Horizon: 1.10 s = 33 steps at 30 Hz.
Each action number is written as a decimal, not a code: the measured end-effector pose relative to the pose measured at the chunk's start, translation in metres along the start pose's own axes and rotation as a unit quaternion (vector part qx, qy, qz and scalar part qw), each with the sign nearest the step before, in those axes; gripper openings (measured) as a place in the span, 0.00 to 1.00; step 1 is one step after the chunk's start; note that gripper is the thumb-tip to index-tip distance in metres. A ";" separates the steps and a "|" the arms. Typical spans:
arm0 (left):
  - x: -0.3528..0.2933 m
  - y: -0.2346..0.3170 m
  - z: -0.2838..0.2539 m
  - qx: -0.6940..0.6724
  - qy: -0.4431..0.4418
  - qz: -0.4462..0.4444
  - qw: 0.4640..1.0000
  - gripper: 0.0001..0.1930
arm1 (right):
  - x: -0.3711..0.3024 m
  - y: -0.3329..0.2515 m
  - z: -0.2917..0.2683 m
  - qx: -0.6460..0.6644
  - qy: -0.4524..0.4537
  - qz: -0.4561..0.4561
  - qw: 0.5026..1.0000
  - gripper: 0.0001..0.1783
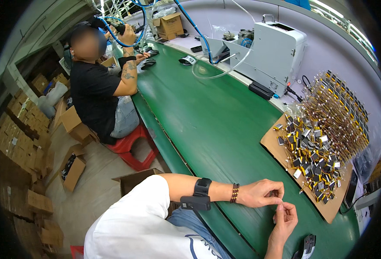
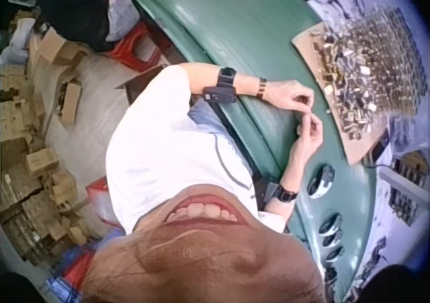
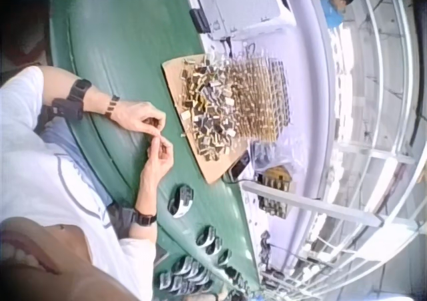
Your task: Installing small battery or component modules into the bottom of computer mouse shells at an assembly line station.
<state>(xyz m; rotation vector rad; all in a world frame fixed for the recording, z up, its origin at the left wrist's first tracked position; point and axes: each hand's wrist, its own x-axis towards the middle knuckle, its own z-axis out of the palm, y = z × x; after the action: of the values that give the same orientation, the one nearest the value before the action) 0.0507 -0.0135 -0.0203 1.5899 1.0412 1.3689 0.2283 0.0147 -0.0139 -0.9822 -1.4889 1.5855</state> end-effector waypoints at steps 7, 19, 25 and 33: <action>-0.001 -0.002 -0.001 0.001 0.001 -0.003 1.000 0.11 | 0.000 -0.001 0.003 -0.010 -0.001 -0.004 1.000 0.08; 0.000 -0.001 -0.001 -0.011 0.001 -0.013 1.000 0.11 | 0.002 0.001 0.001 -0.001 -0.007 -0.014 1.000 0.06; 0.001 -0.006 -0.001 0.001 0.004 -0.011 1.000 0.12 | 0.003 0.002 0.002 -0.010 0.001 -0.011 1.000 0.06; 0.003 -0.004 -0.001 -0.005 -0.009 -0.020 1.000 0.11 | 0.002 0.001 -0.001 -0.006 0.006 -0.004 1.000 0.06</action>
<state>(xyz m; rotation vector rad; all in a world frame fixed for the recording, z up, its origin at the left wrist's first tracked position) 0.0496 -0.0094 -0.0234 1.5641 1.0481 1.3287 0.2283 0.0167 -0.0154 -0.9890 -1.4945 1.5648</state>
